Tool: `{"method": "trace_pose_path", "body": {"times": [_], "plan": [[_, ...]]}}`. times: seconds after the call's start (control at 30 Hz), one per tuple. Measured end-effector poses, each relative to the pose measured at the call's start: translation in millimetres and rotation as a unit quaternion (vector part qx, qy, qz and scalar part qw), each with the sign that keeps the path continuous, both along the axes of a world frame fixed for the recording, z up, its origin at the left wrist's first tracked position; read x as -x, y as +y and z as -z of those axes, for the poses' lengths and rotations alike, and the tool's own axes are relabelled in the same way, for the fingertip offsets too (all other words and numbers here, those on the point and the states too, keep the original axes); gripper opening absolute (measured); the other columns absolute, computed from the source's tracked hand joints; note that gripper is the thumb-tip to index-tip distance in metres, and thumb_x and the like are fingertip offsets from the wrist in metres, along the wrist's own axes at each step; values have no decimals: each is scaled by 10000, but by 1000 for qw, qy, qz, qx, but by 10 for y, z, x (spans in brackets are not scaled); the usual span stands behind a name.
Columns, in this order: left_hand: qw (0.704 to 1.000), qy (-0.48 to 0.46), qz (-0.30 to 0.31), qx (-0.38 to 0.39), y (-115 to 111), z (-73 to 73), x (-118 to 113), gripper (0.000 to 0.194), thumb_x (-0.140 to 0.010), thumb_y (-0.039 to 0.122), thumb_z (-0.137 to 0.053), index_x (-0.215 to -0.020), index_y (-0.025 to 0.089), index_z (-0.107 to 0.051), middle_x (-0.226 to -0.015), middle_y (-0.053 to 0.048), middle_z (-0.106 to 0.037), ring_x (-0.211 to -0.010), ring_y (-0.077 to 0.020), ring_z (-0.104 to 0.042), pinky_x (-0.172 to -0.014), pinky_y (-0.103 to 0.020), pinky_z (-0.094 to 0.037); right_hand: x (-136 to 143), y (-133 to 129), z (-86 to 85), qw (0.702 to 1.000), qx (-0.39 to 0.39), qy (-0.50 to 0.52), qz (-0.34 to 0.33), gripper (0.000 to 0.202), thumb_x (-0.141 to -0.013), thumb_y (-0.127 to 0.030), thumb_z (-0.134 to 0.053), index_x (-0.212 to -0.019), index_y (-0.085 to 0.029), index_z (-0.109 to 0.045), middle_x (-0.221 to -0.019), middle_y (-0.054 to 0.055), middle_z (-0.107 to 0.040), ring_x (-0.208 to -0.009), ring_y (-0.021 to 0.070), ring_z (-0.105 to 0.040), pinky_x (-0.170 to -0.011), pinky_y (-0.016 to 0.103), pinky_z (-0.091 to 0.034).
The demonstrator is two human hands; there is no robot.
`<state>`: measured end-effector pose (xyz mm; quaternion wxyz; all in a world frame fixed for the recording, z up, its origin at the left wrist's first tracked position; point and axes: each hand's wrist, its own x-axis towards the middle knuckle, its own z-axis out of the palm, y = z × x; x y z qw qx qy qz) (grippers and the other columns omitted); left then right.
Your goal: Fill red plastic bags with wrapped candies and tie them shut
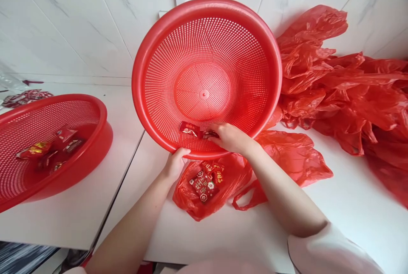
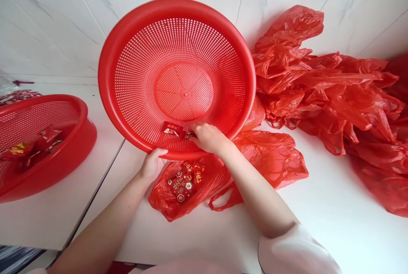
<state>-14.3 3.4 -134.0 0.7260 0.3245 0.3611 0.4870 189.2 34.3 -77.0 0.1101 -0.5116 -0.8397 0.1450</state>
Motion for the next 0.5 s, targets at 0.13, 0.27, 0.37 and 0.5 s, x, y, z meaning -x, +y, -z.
{"method": "trace_pose_path", "body": {"times": [0.13,0.27,0.37,0.5], "plan": [[1000,4,2,-2,-9,-22,2,232,-687,218,-617,-894,134,-675,-959,-75,-720,-1012,-285,-649,-869,-405,-514,6,19,17,1000,-26,0,15,272,-965,-309,-411,-1013,-181,-646,-924,104,-701,-800,191,-640,-678,264,-400],[1000,7,8,-13,-13,-72,10,274,-699,216,-601,-948,141,-685,-993,-71,-719,-1010,-274,-651,-848,-385,-523,-27,38,-18,994,-45,100,21,300,-959,-341,-416,-916,-180,-666,-817,59,-688,-697,155,-595,-645,257,-382],[1000,0,17,-17,-6,-86,19,306,-719,217,-582,-995,139,-688,-997,-74,-720,-1009,-270,-652,-840,-380,-526,-63,39,-57,974,17,224,1,289,-889,-406,-540,-825,-160,-679,-724,22,-654,-629,120,-548,-622,237,-393],[1000,4,22,-12,11,-73,29,333,-730,221,-574,-1032,133,-685,-1007,-79,-720,-1001,-276,-653,-813,-385,-539,-85,34,-59,947,87,310,2,283,-806,-431,-636,-798,-152,-680,-689,10,-642,-601,108,-525,-585,227,-401]]}}
